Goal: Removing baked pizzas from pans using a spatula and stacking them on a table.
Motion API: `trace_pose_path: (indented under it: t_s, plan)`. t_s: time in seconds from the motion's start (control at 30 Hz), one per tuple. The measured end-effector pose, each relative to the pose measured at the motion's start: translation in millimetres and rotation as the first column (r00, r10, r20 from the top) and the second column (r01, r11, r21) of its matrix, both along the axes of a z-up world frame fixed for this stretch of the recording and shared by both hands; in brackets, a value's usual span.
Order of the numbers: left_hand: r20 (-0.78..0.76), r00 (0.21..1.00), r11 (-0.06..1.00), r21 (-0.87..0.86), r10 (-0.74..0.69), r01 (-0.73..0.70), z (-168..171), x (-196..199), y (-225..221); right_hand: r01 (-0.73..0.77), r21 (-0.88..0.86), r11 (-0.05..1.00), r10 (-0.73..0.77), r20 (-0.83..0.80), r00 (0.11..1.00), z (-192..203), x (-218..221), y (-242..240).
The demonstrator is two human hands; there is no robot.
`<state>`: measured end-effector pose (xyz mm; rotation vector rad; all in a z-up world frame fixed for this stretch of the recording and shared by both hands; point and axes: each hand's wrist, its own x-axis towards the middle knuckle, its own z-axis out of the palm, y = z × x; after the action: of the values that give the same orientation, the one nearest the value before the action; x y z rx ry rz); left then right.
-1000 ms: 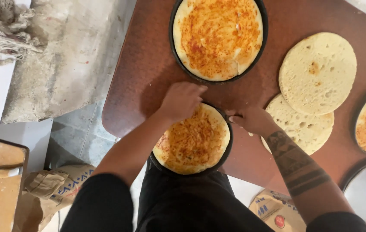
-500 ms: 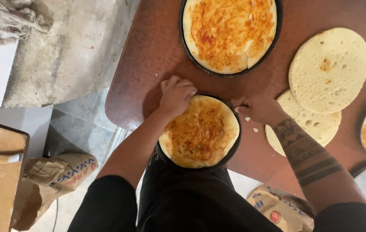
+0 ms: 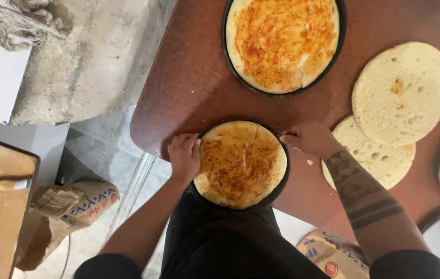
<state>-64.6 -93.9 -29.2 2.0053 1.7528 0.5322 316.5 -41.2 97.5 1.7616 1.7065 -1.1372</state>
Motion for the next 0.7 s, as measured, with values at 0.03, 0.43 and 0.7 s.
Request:
trace_pose_path:
  t_s: [0.03,0.43,0.7]
  plan:
    - [-0.005,1.0,1.0,-0.002,0.004,-0.004,-3.3,2.4,7.0,-0.004,-0.002,1.0,0.004,-0.005,1.0,0.1,-1.7,4.4]
    - [0.048,0.778,0.734,0.374,-0.626,0.567,8.9,90.1,137.9,-0.073,0.062,0.995,0.07,0.047,0.996,0.6,-3.9,0.3]
    - [0.102,0.84,0.831,0.251,-0.533,0.497,33.6,74.8,148.1,-0.025,-0.003,1.0,0.025,0.058,0.998,-1.0,-3.0,3.3]
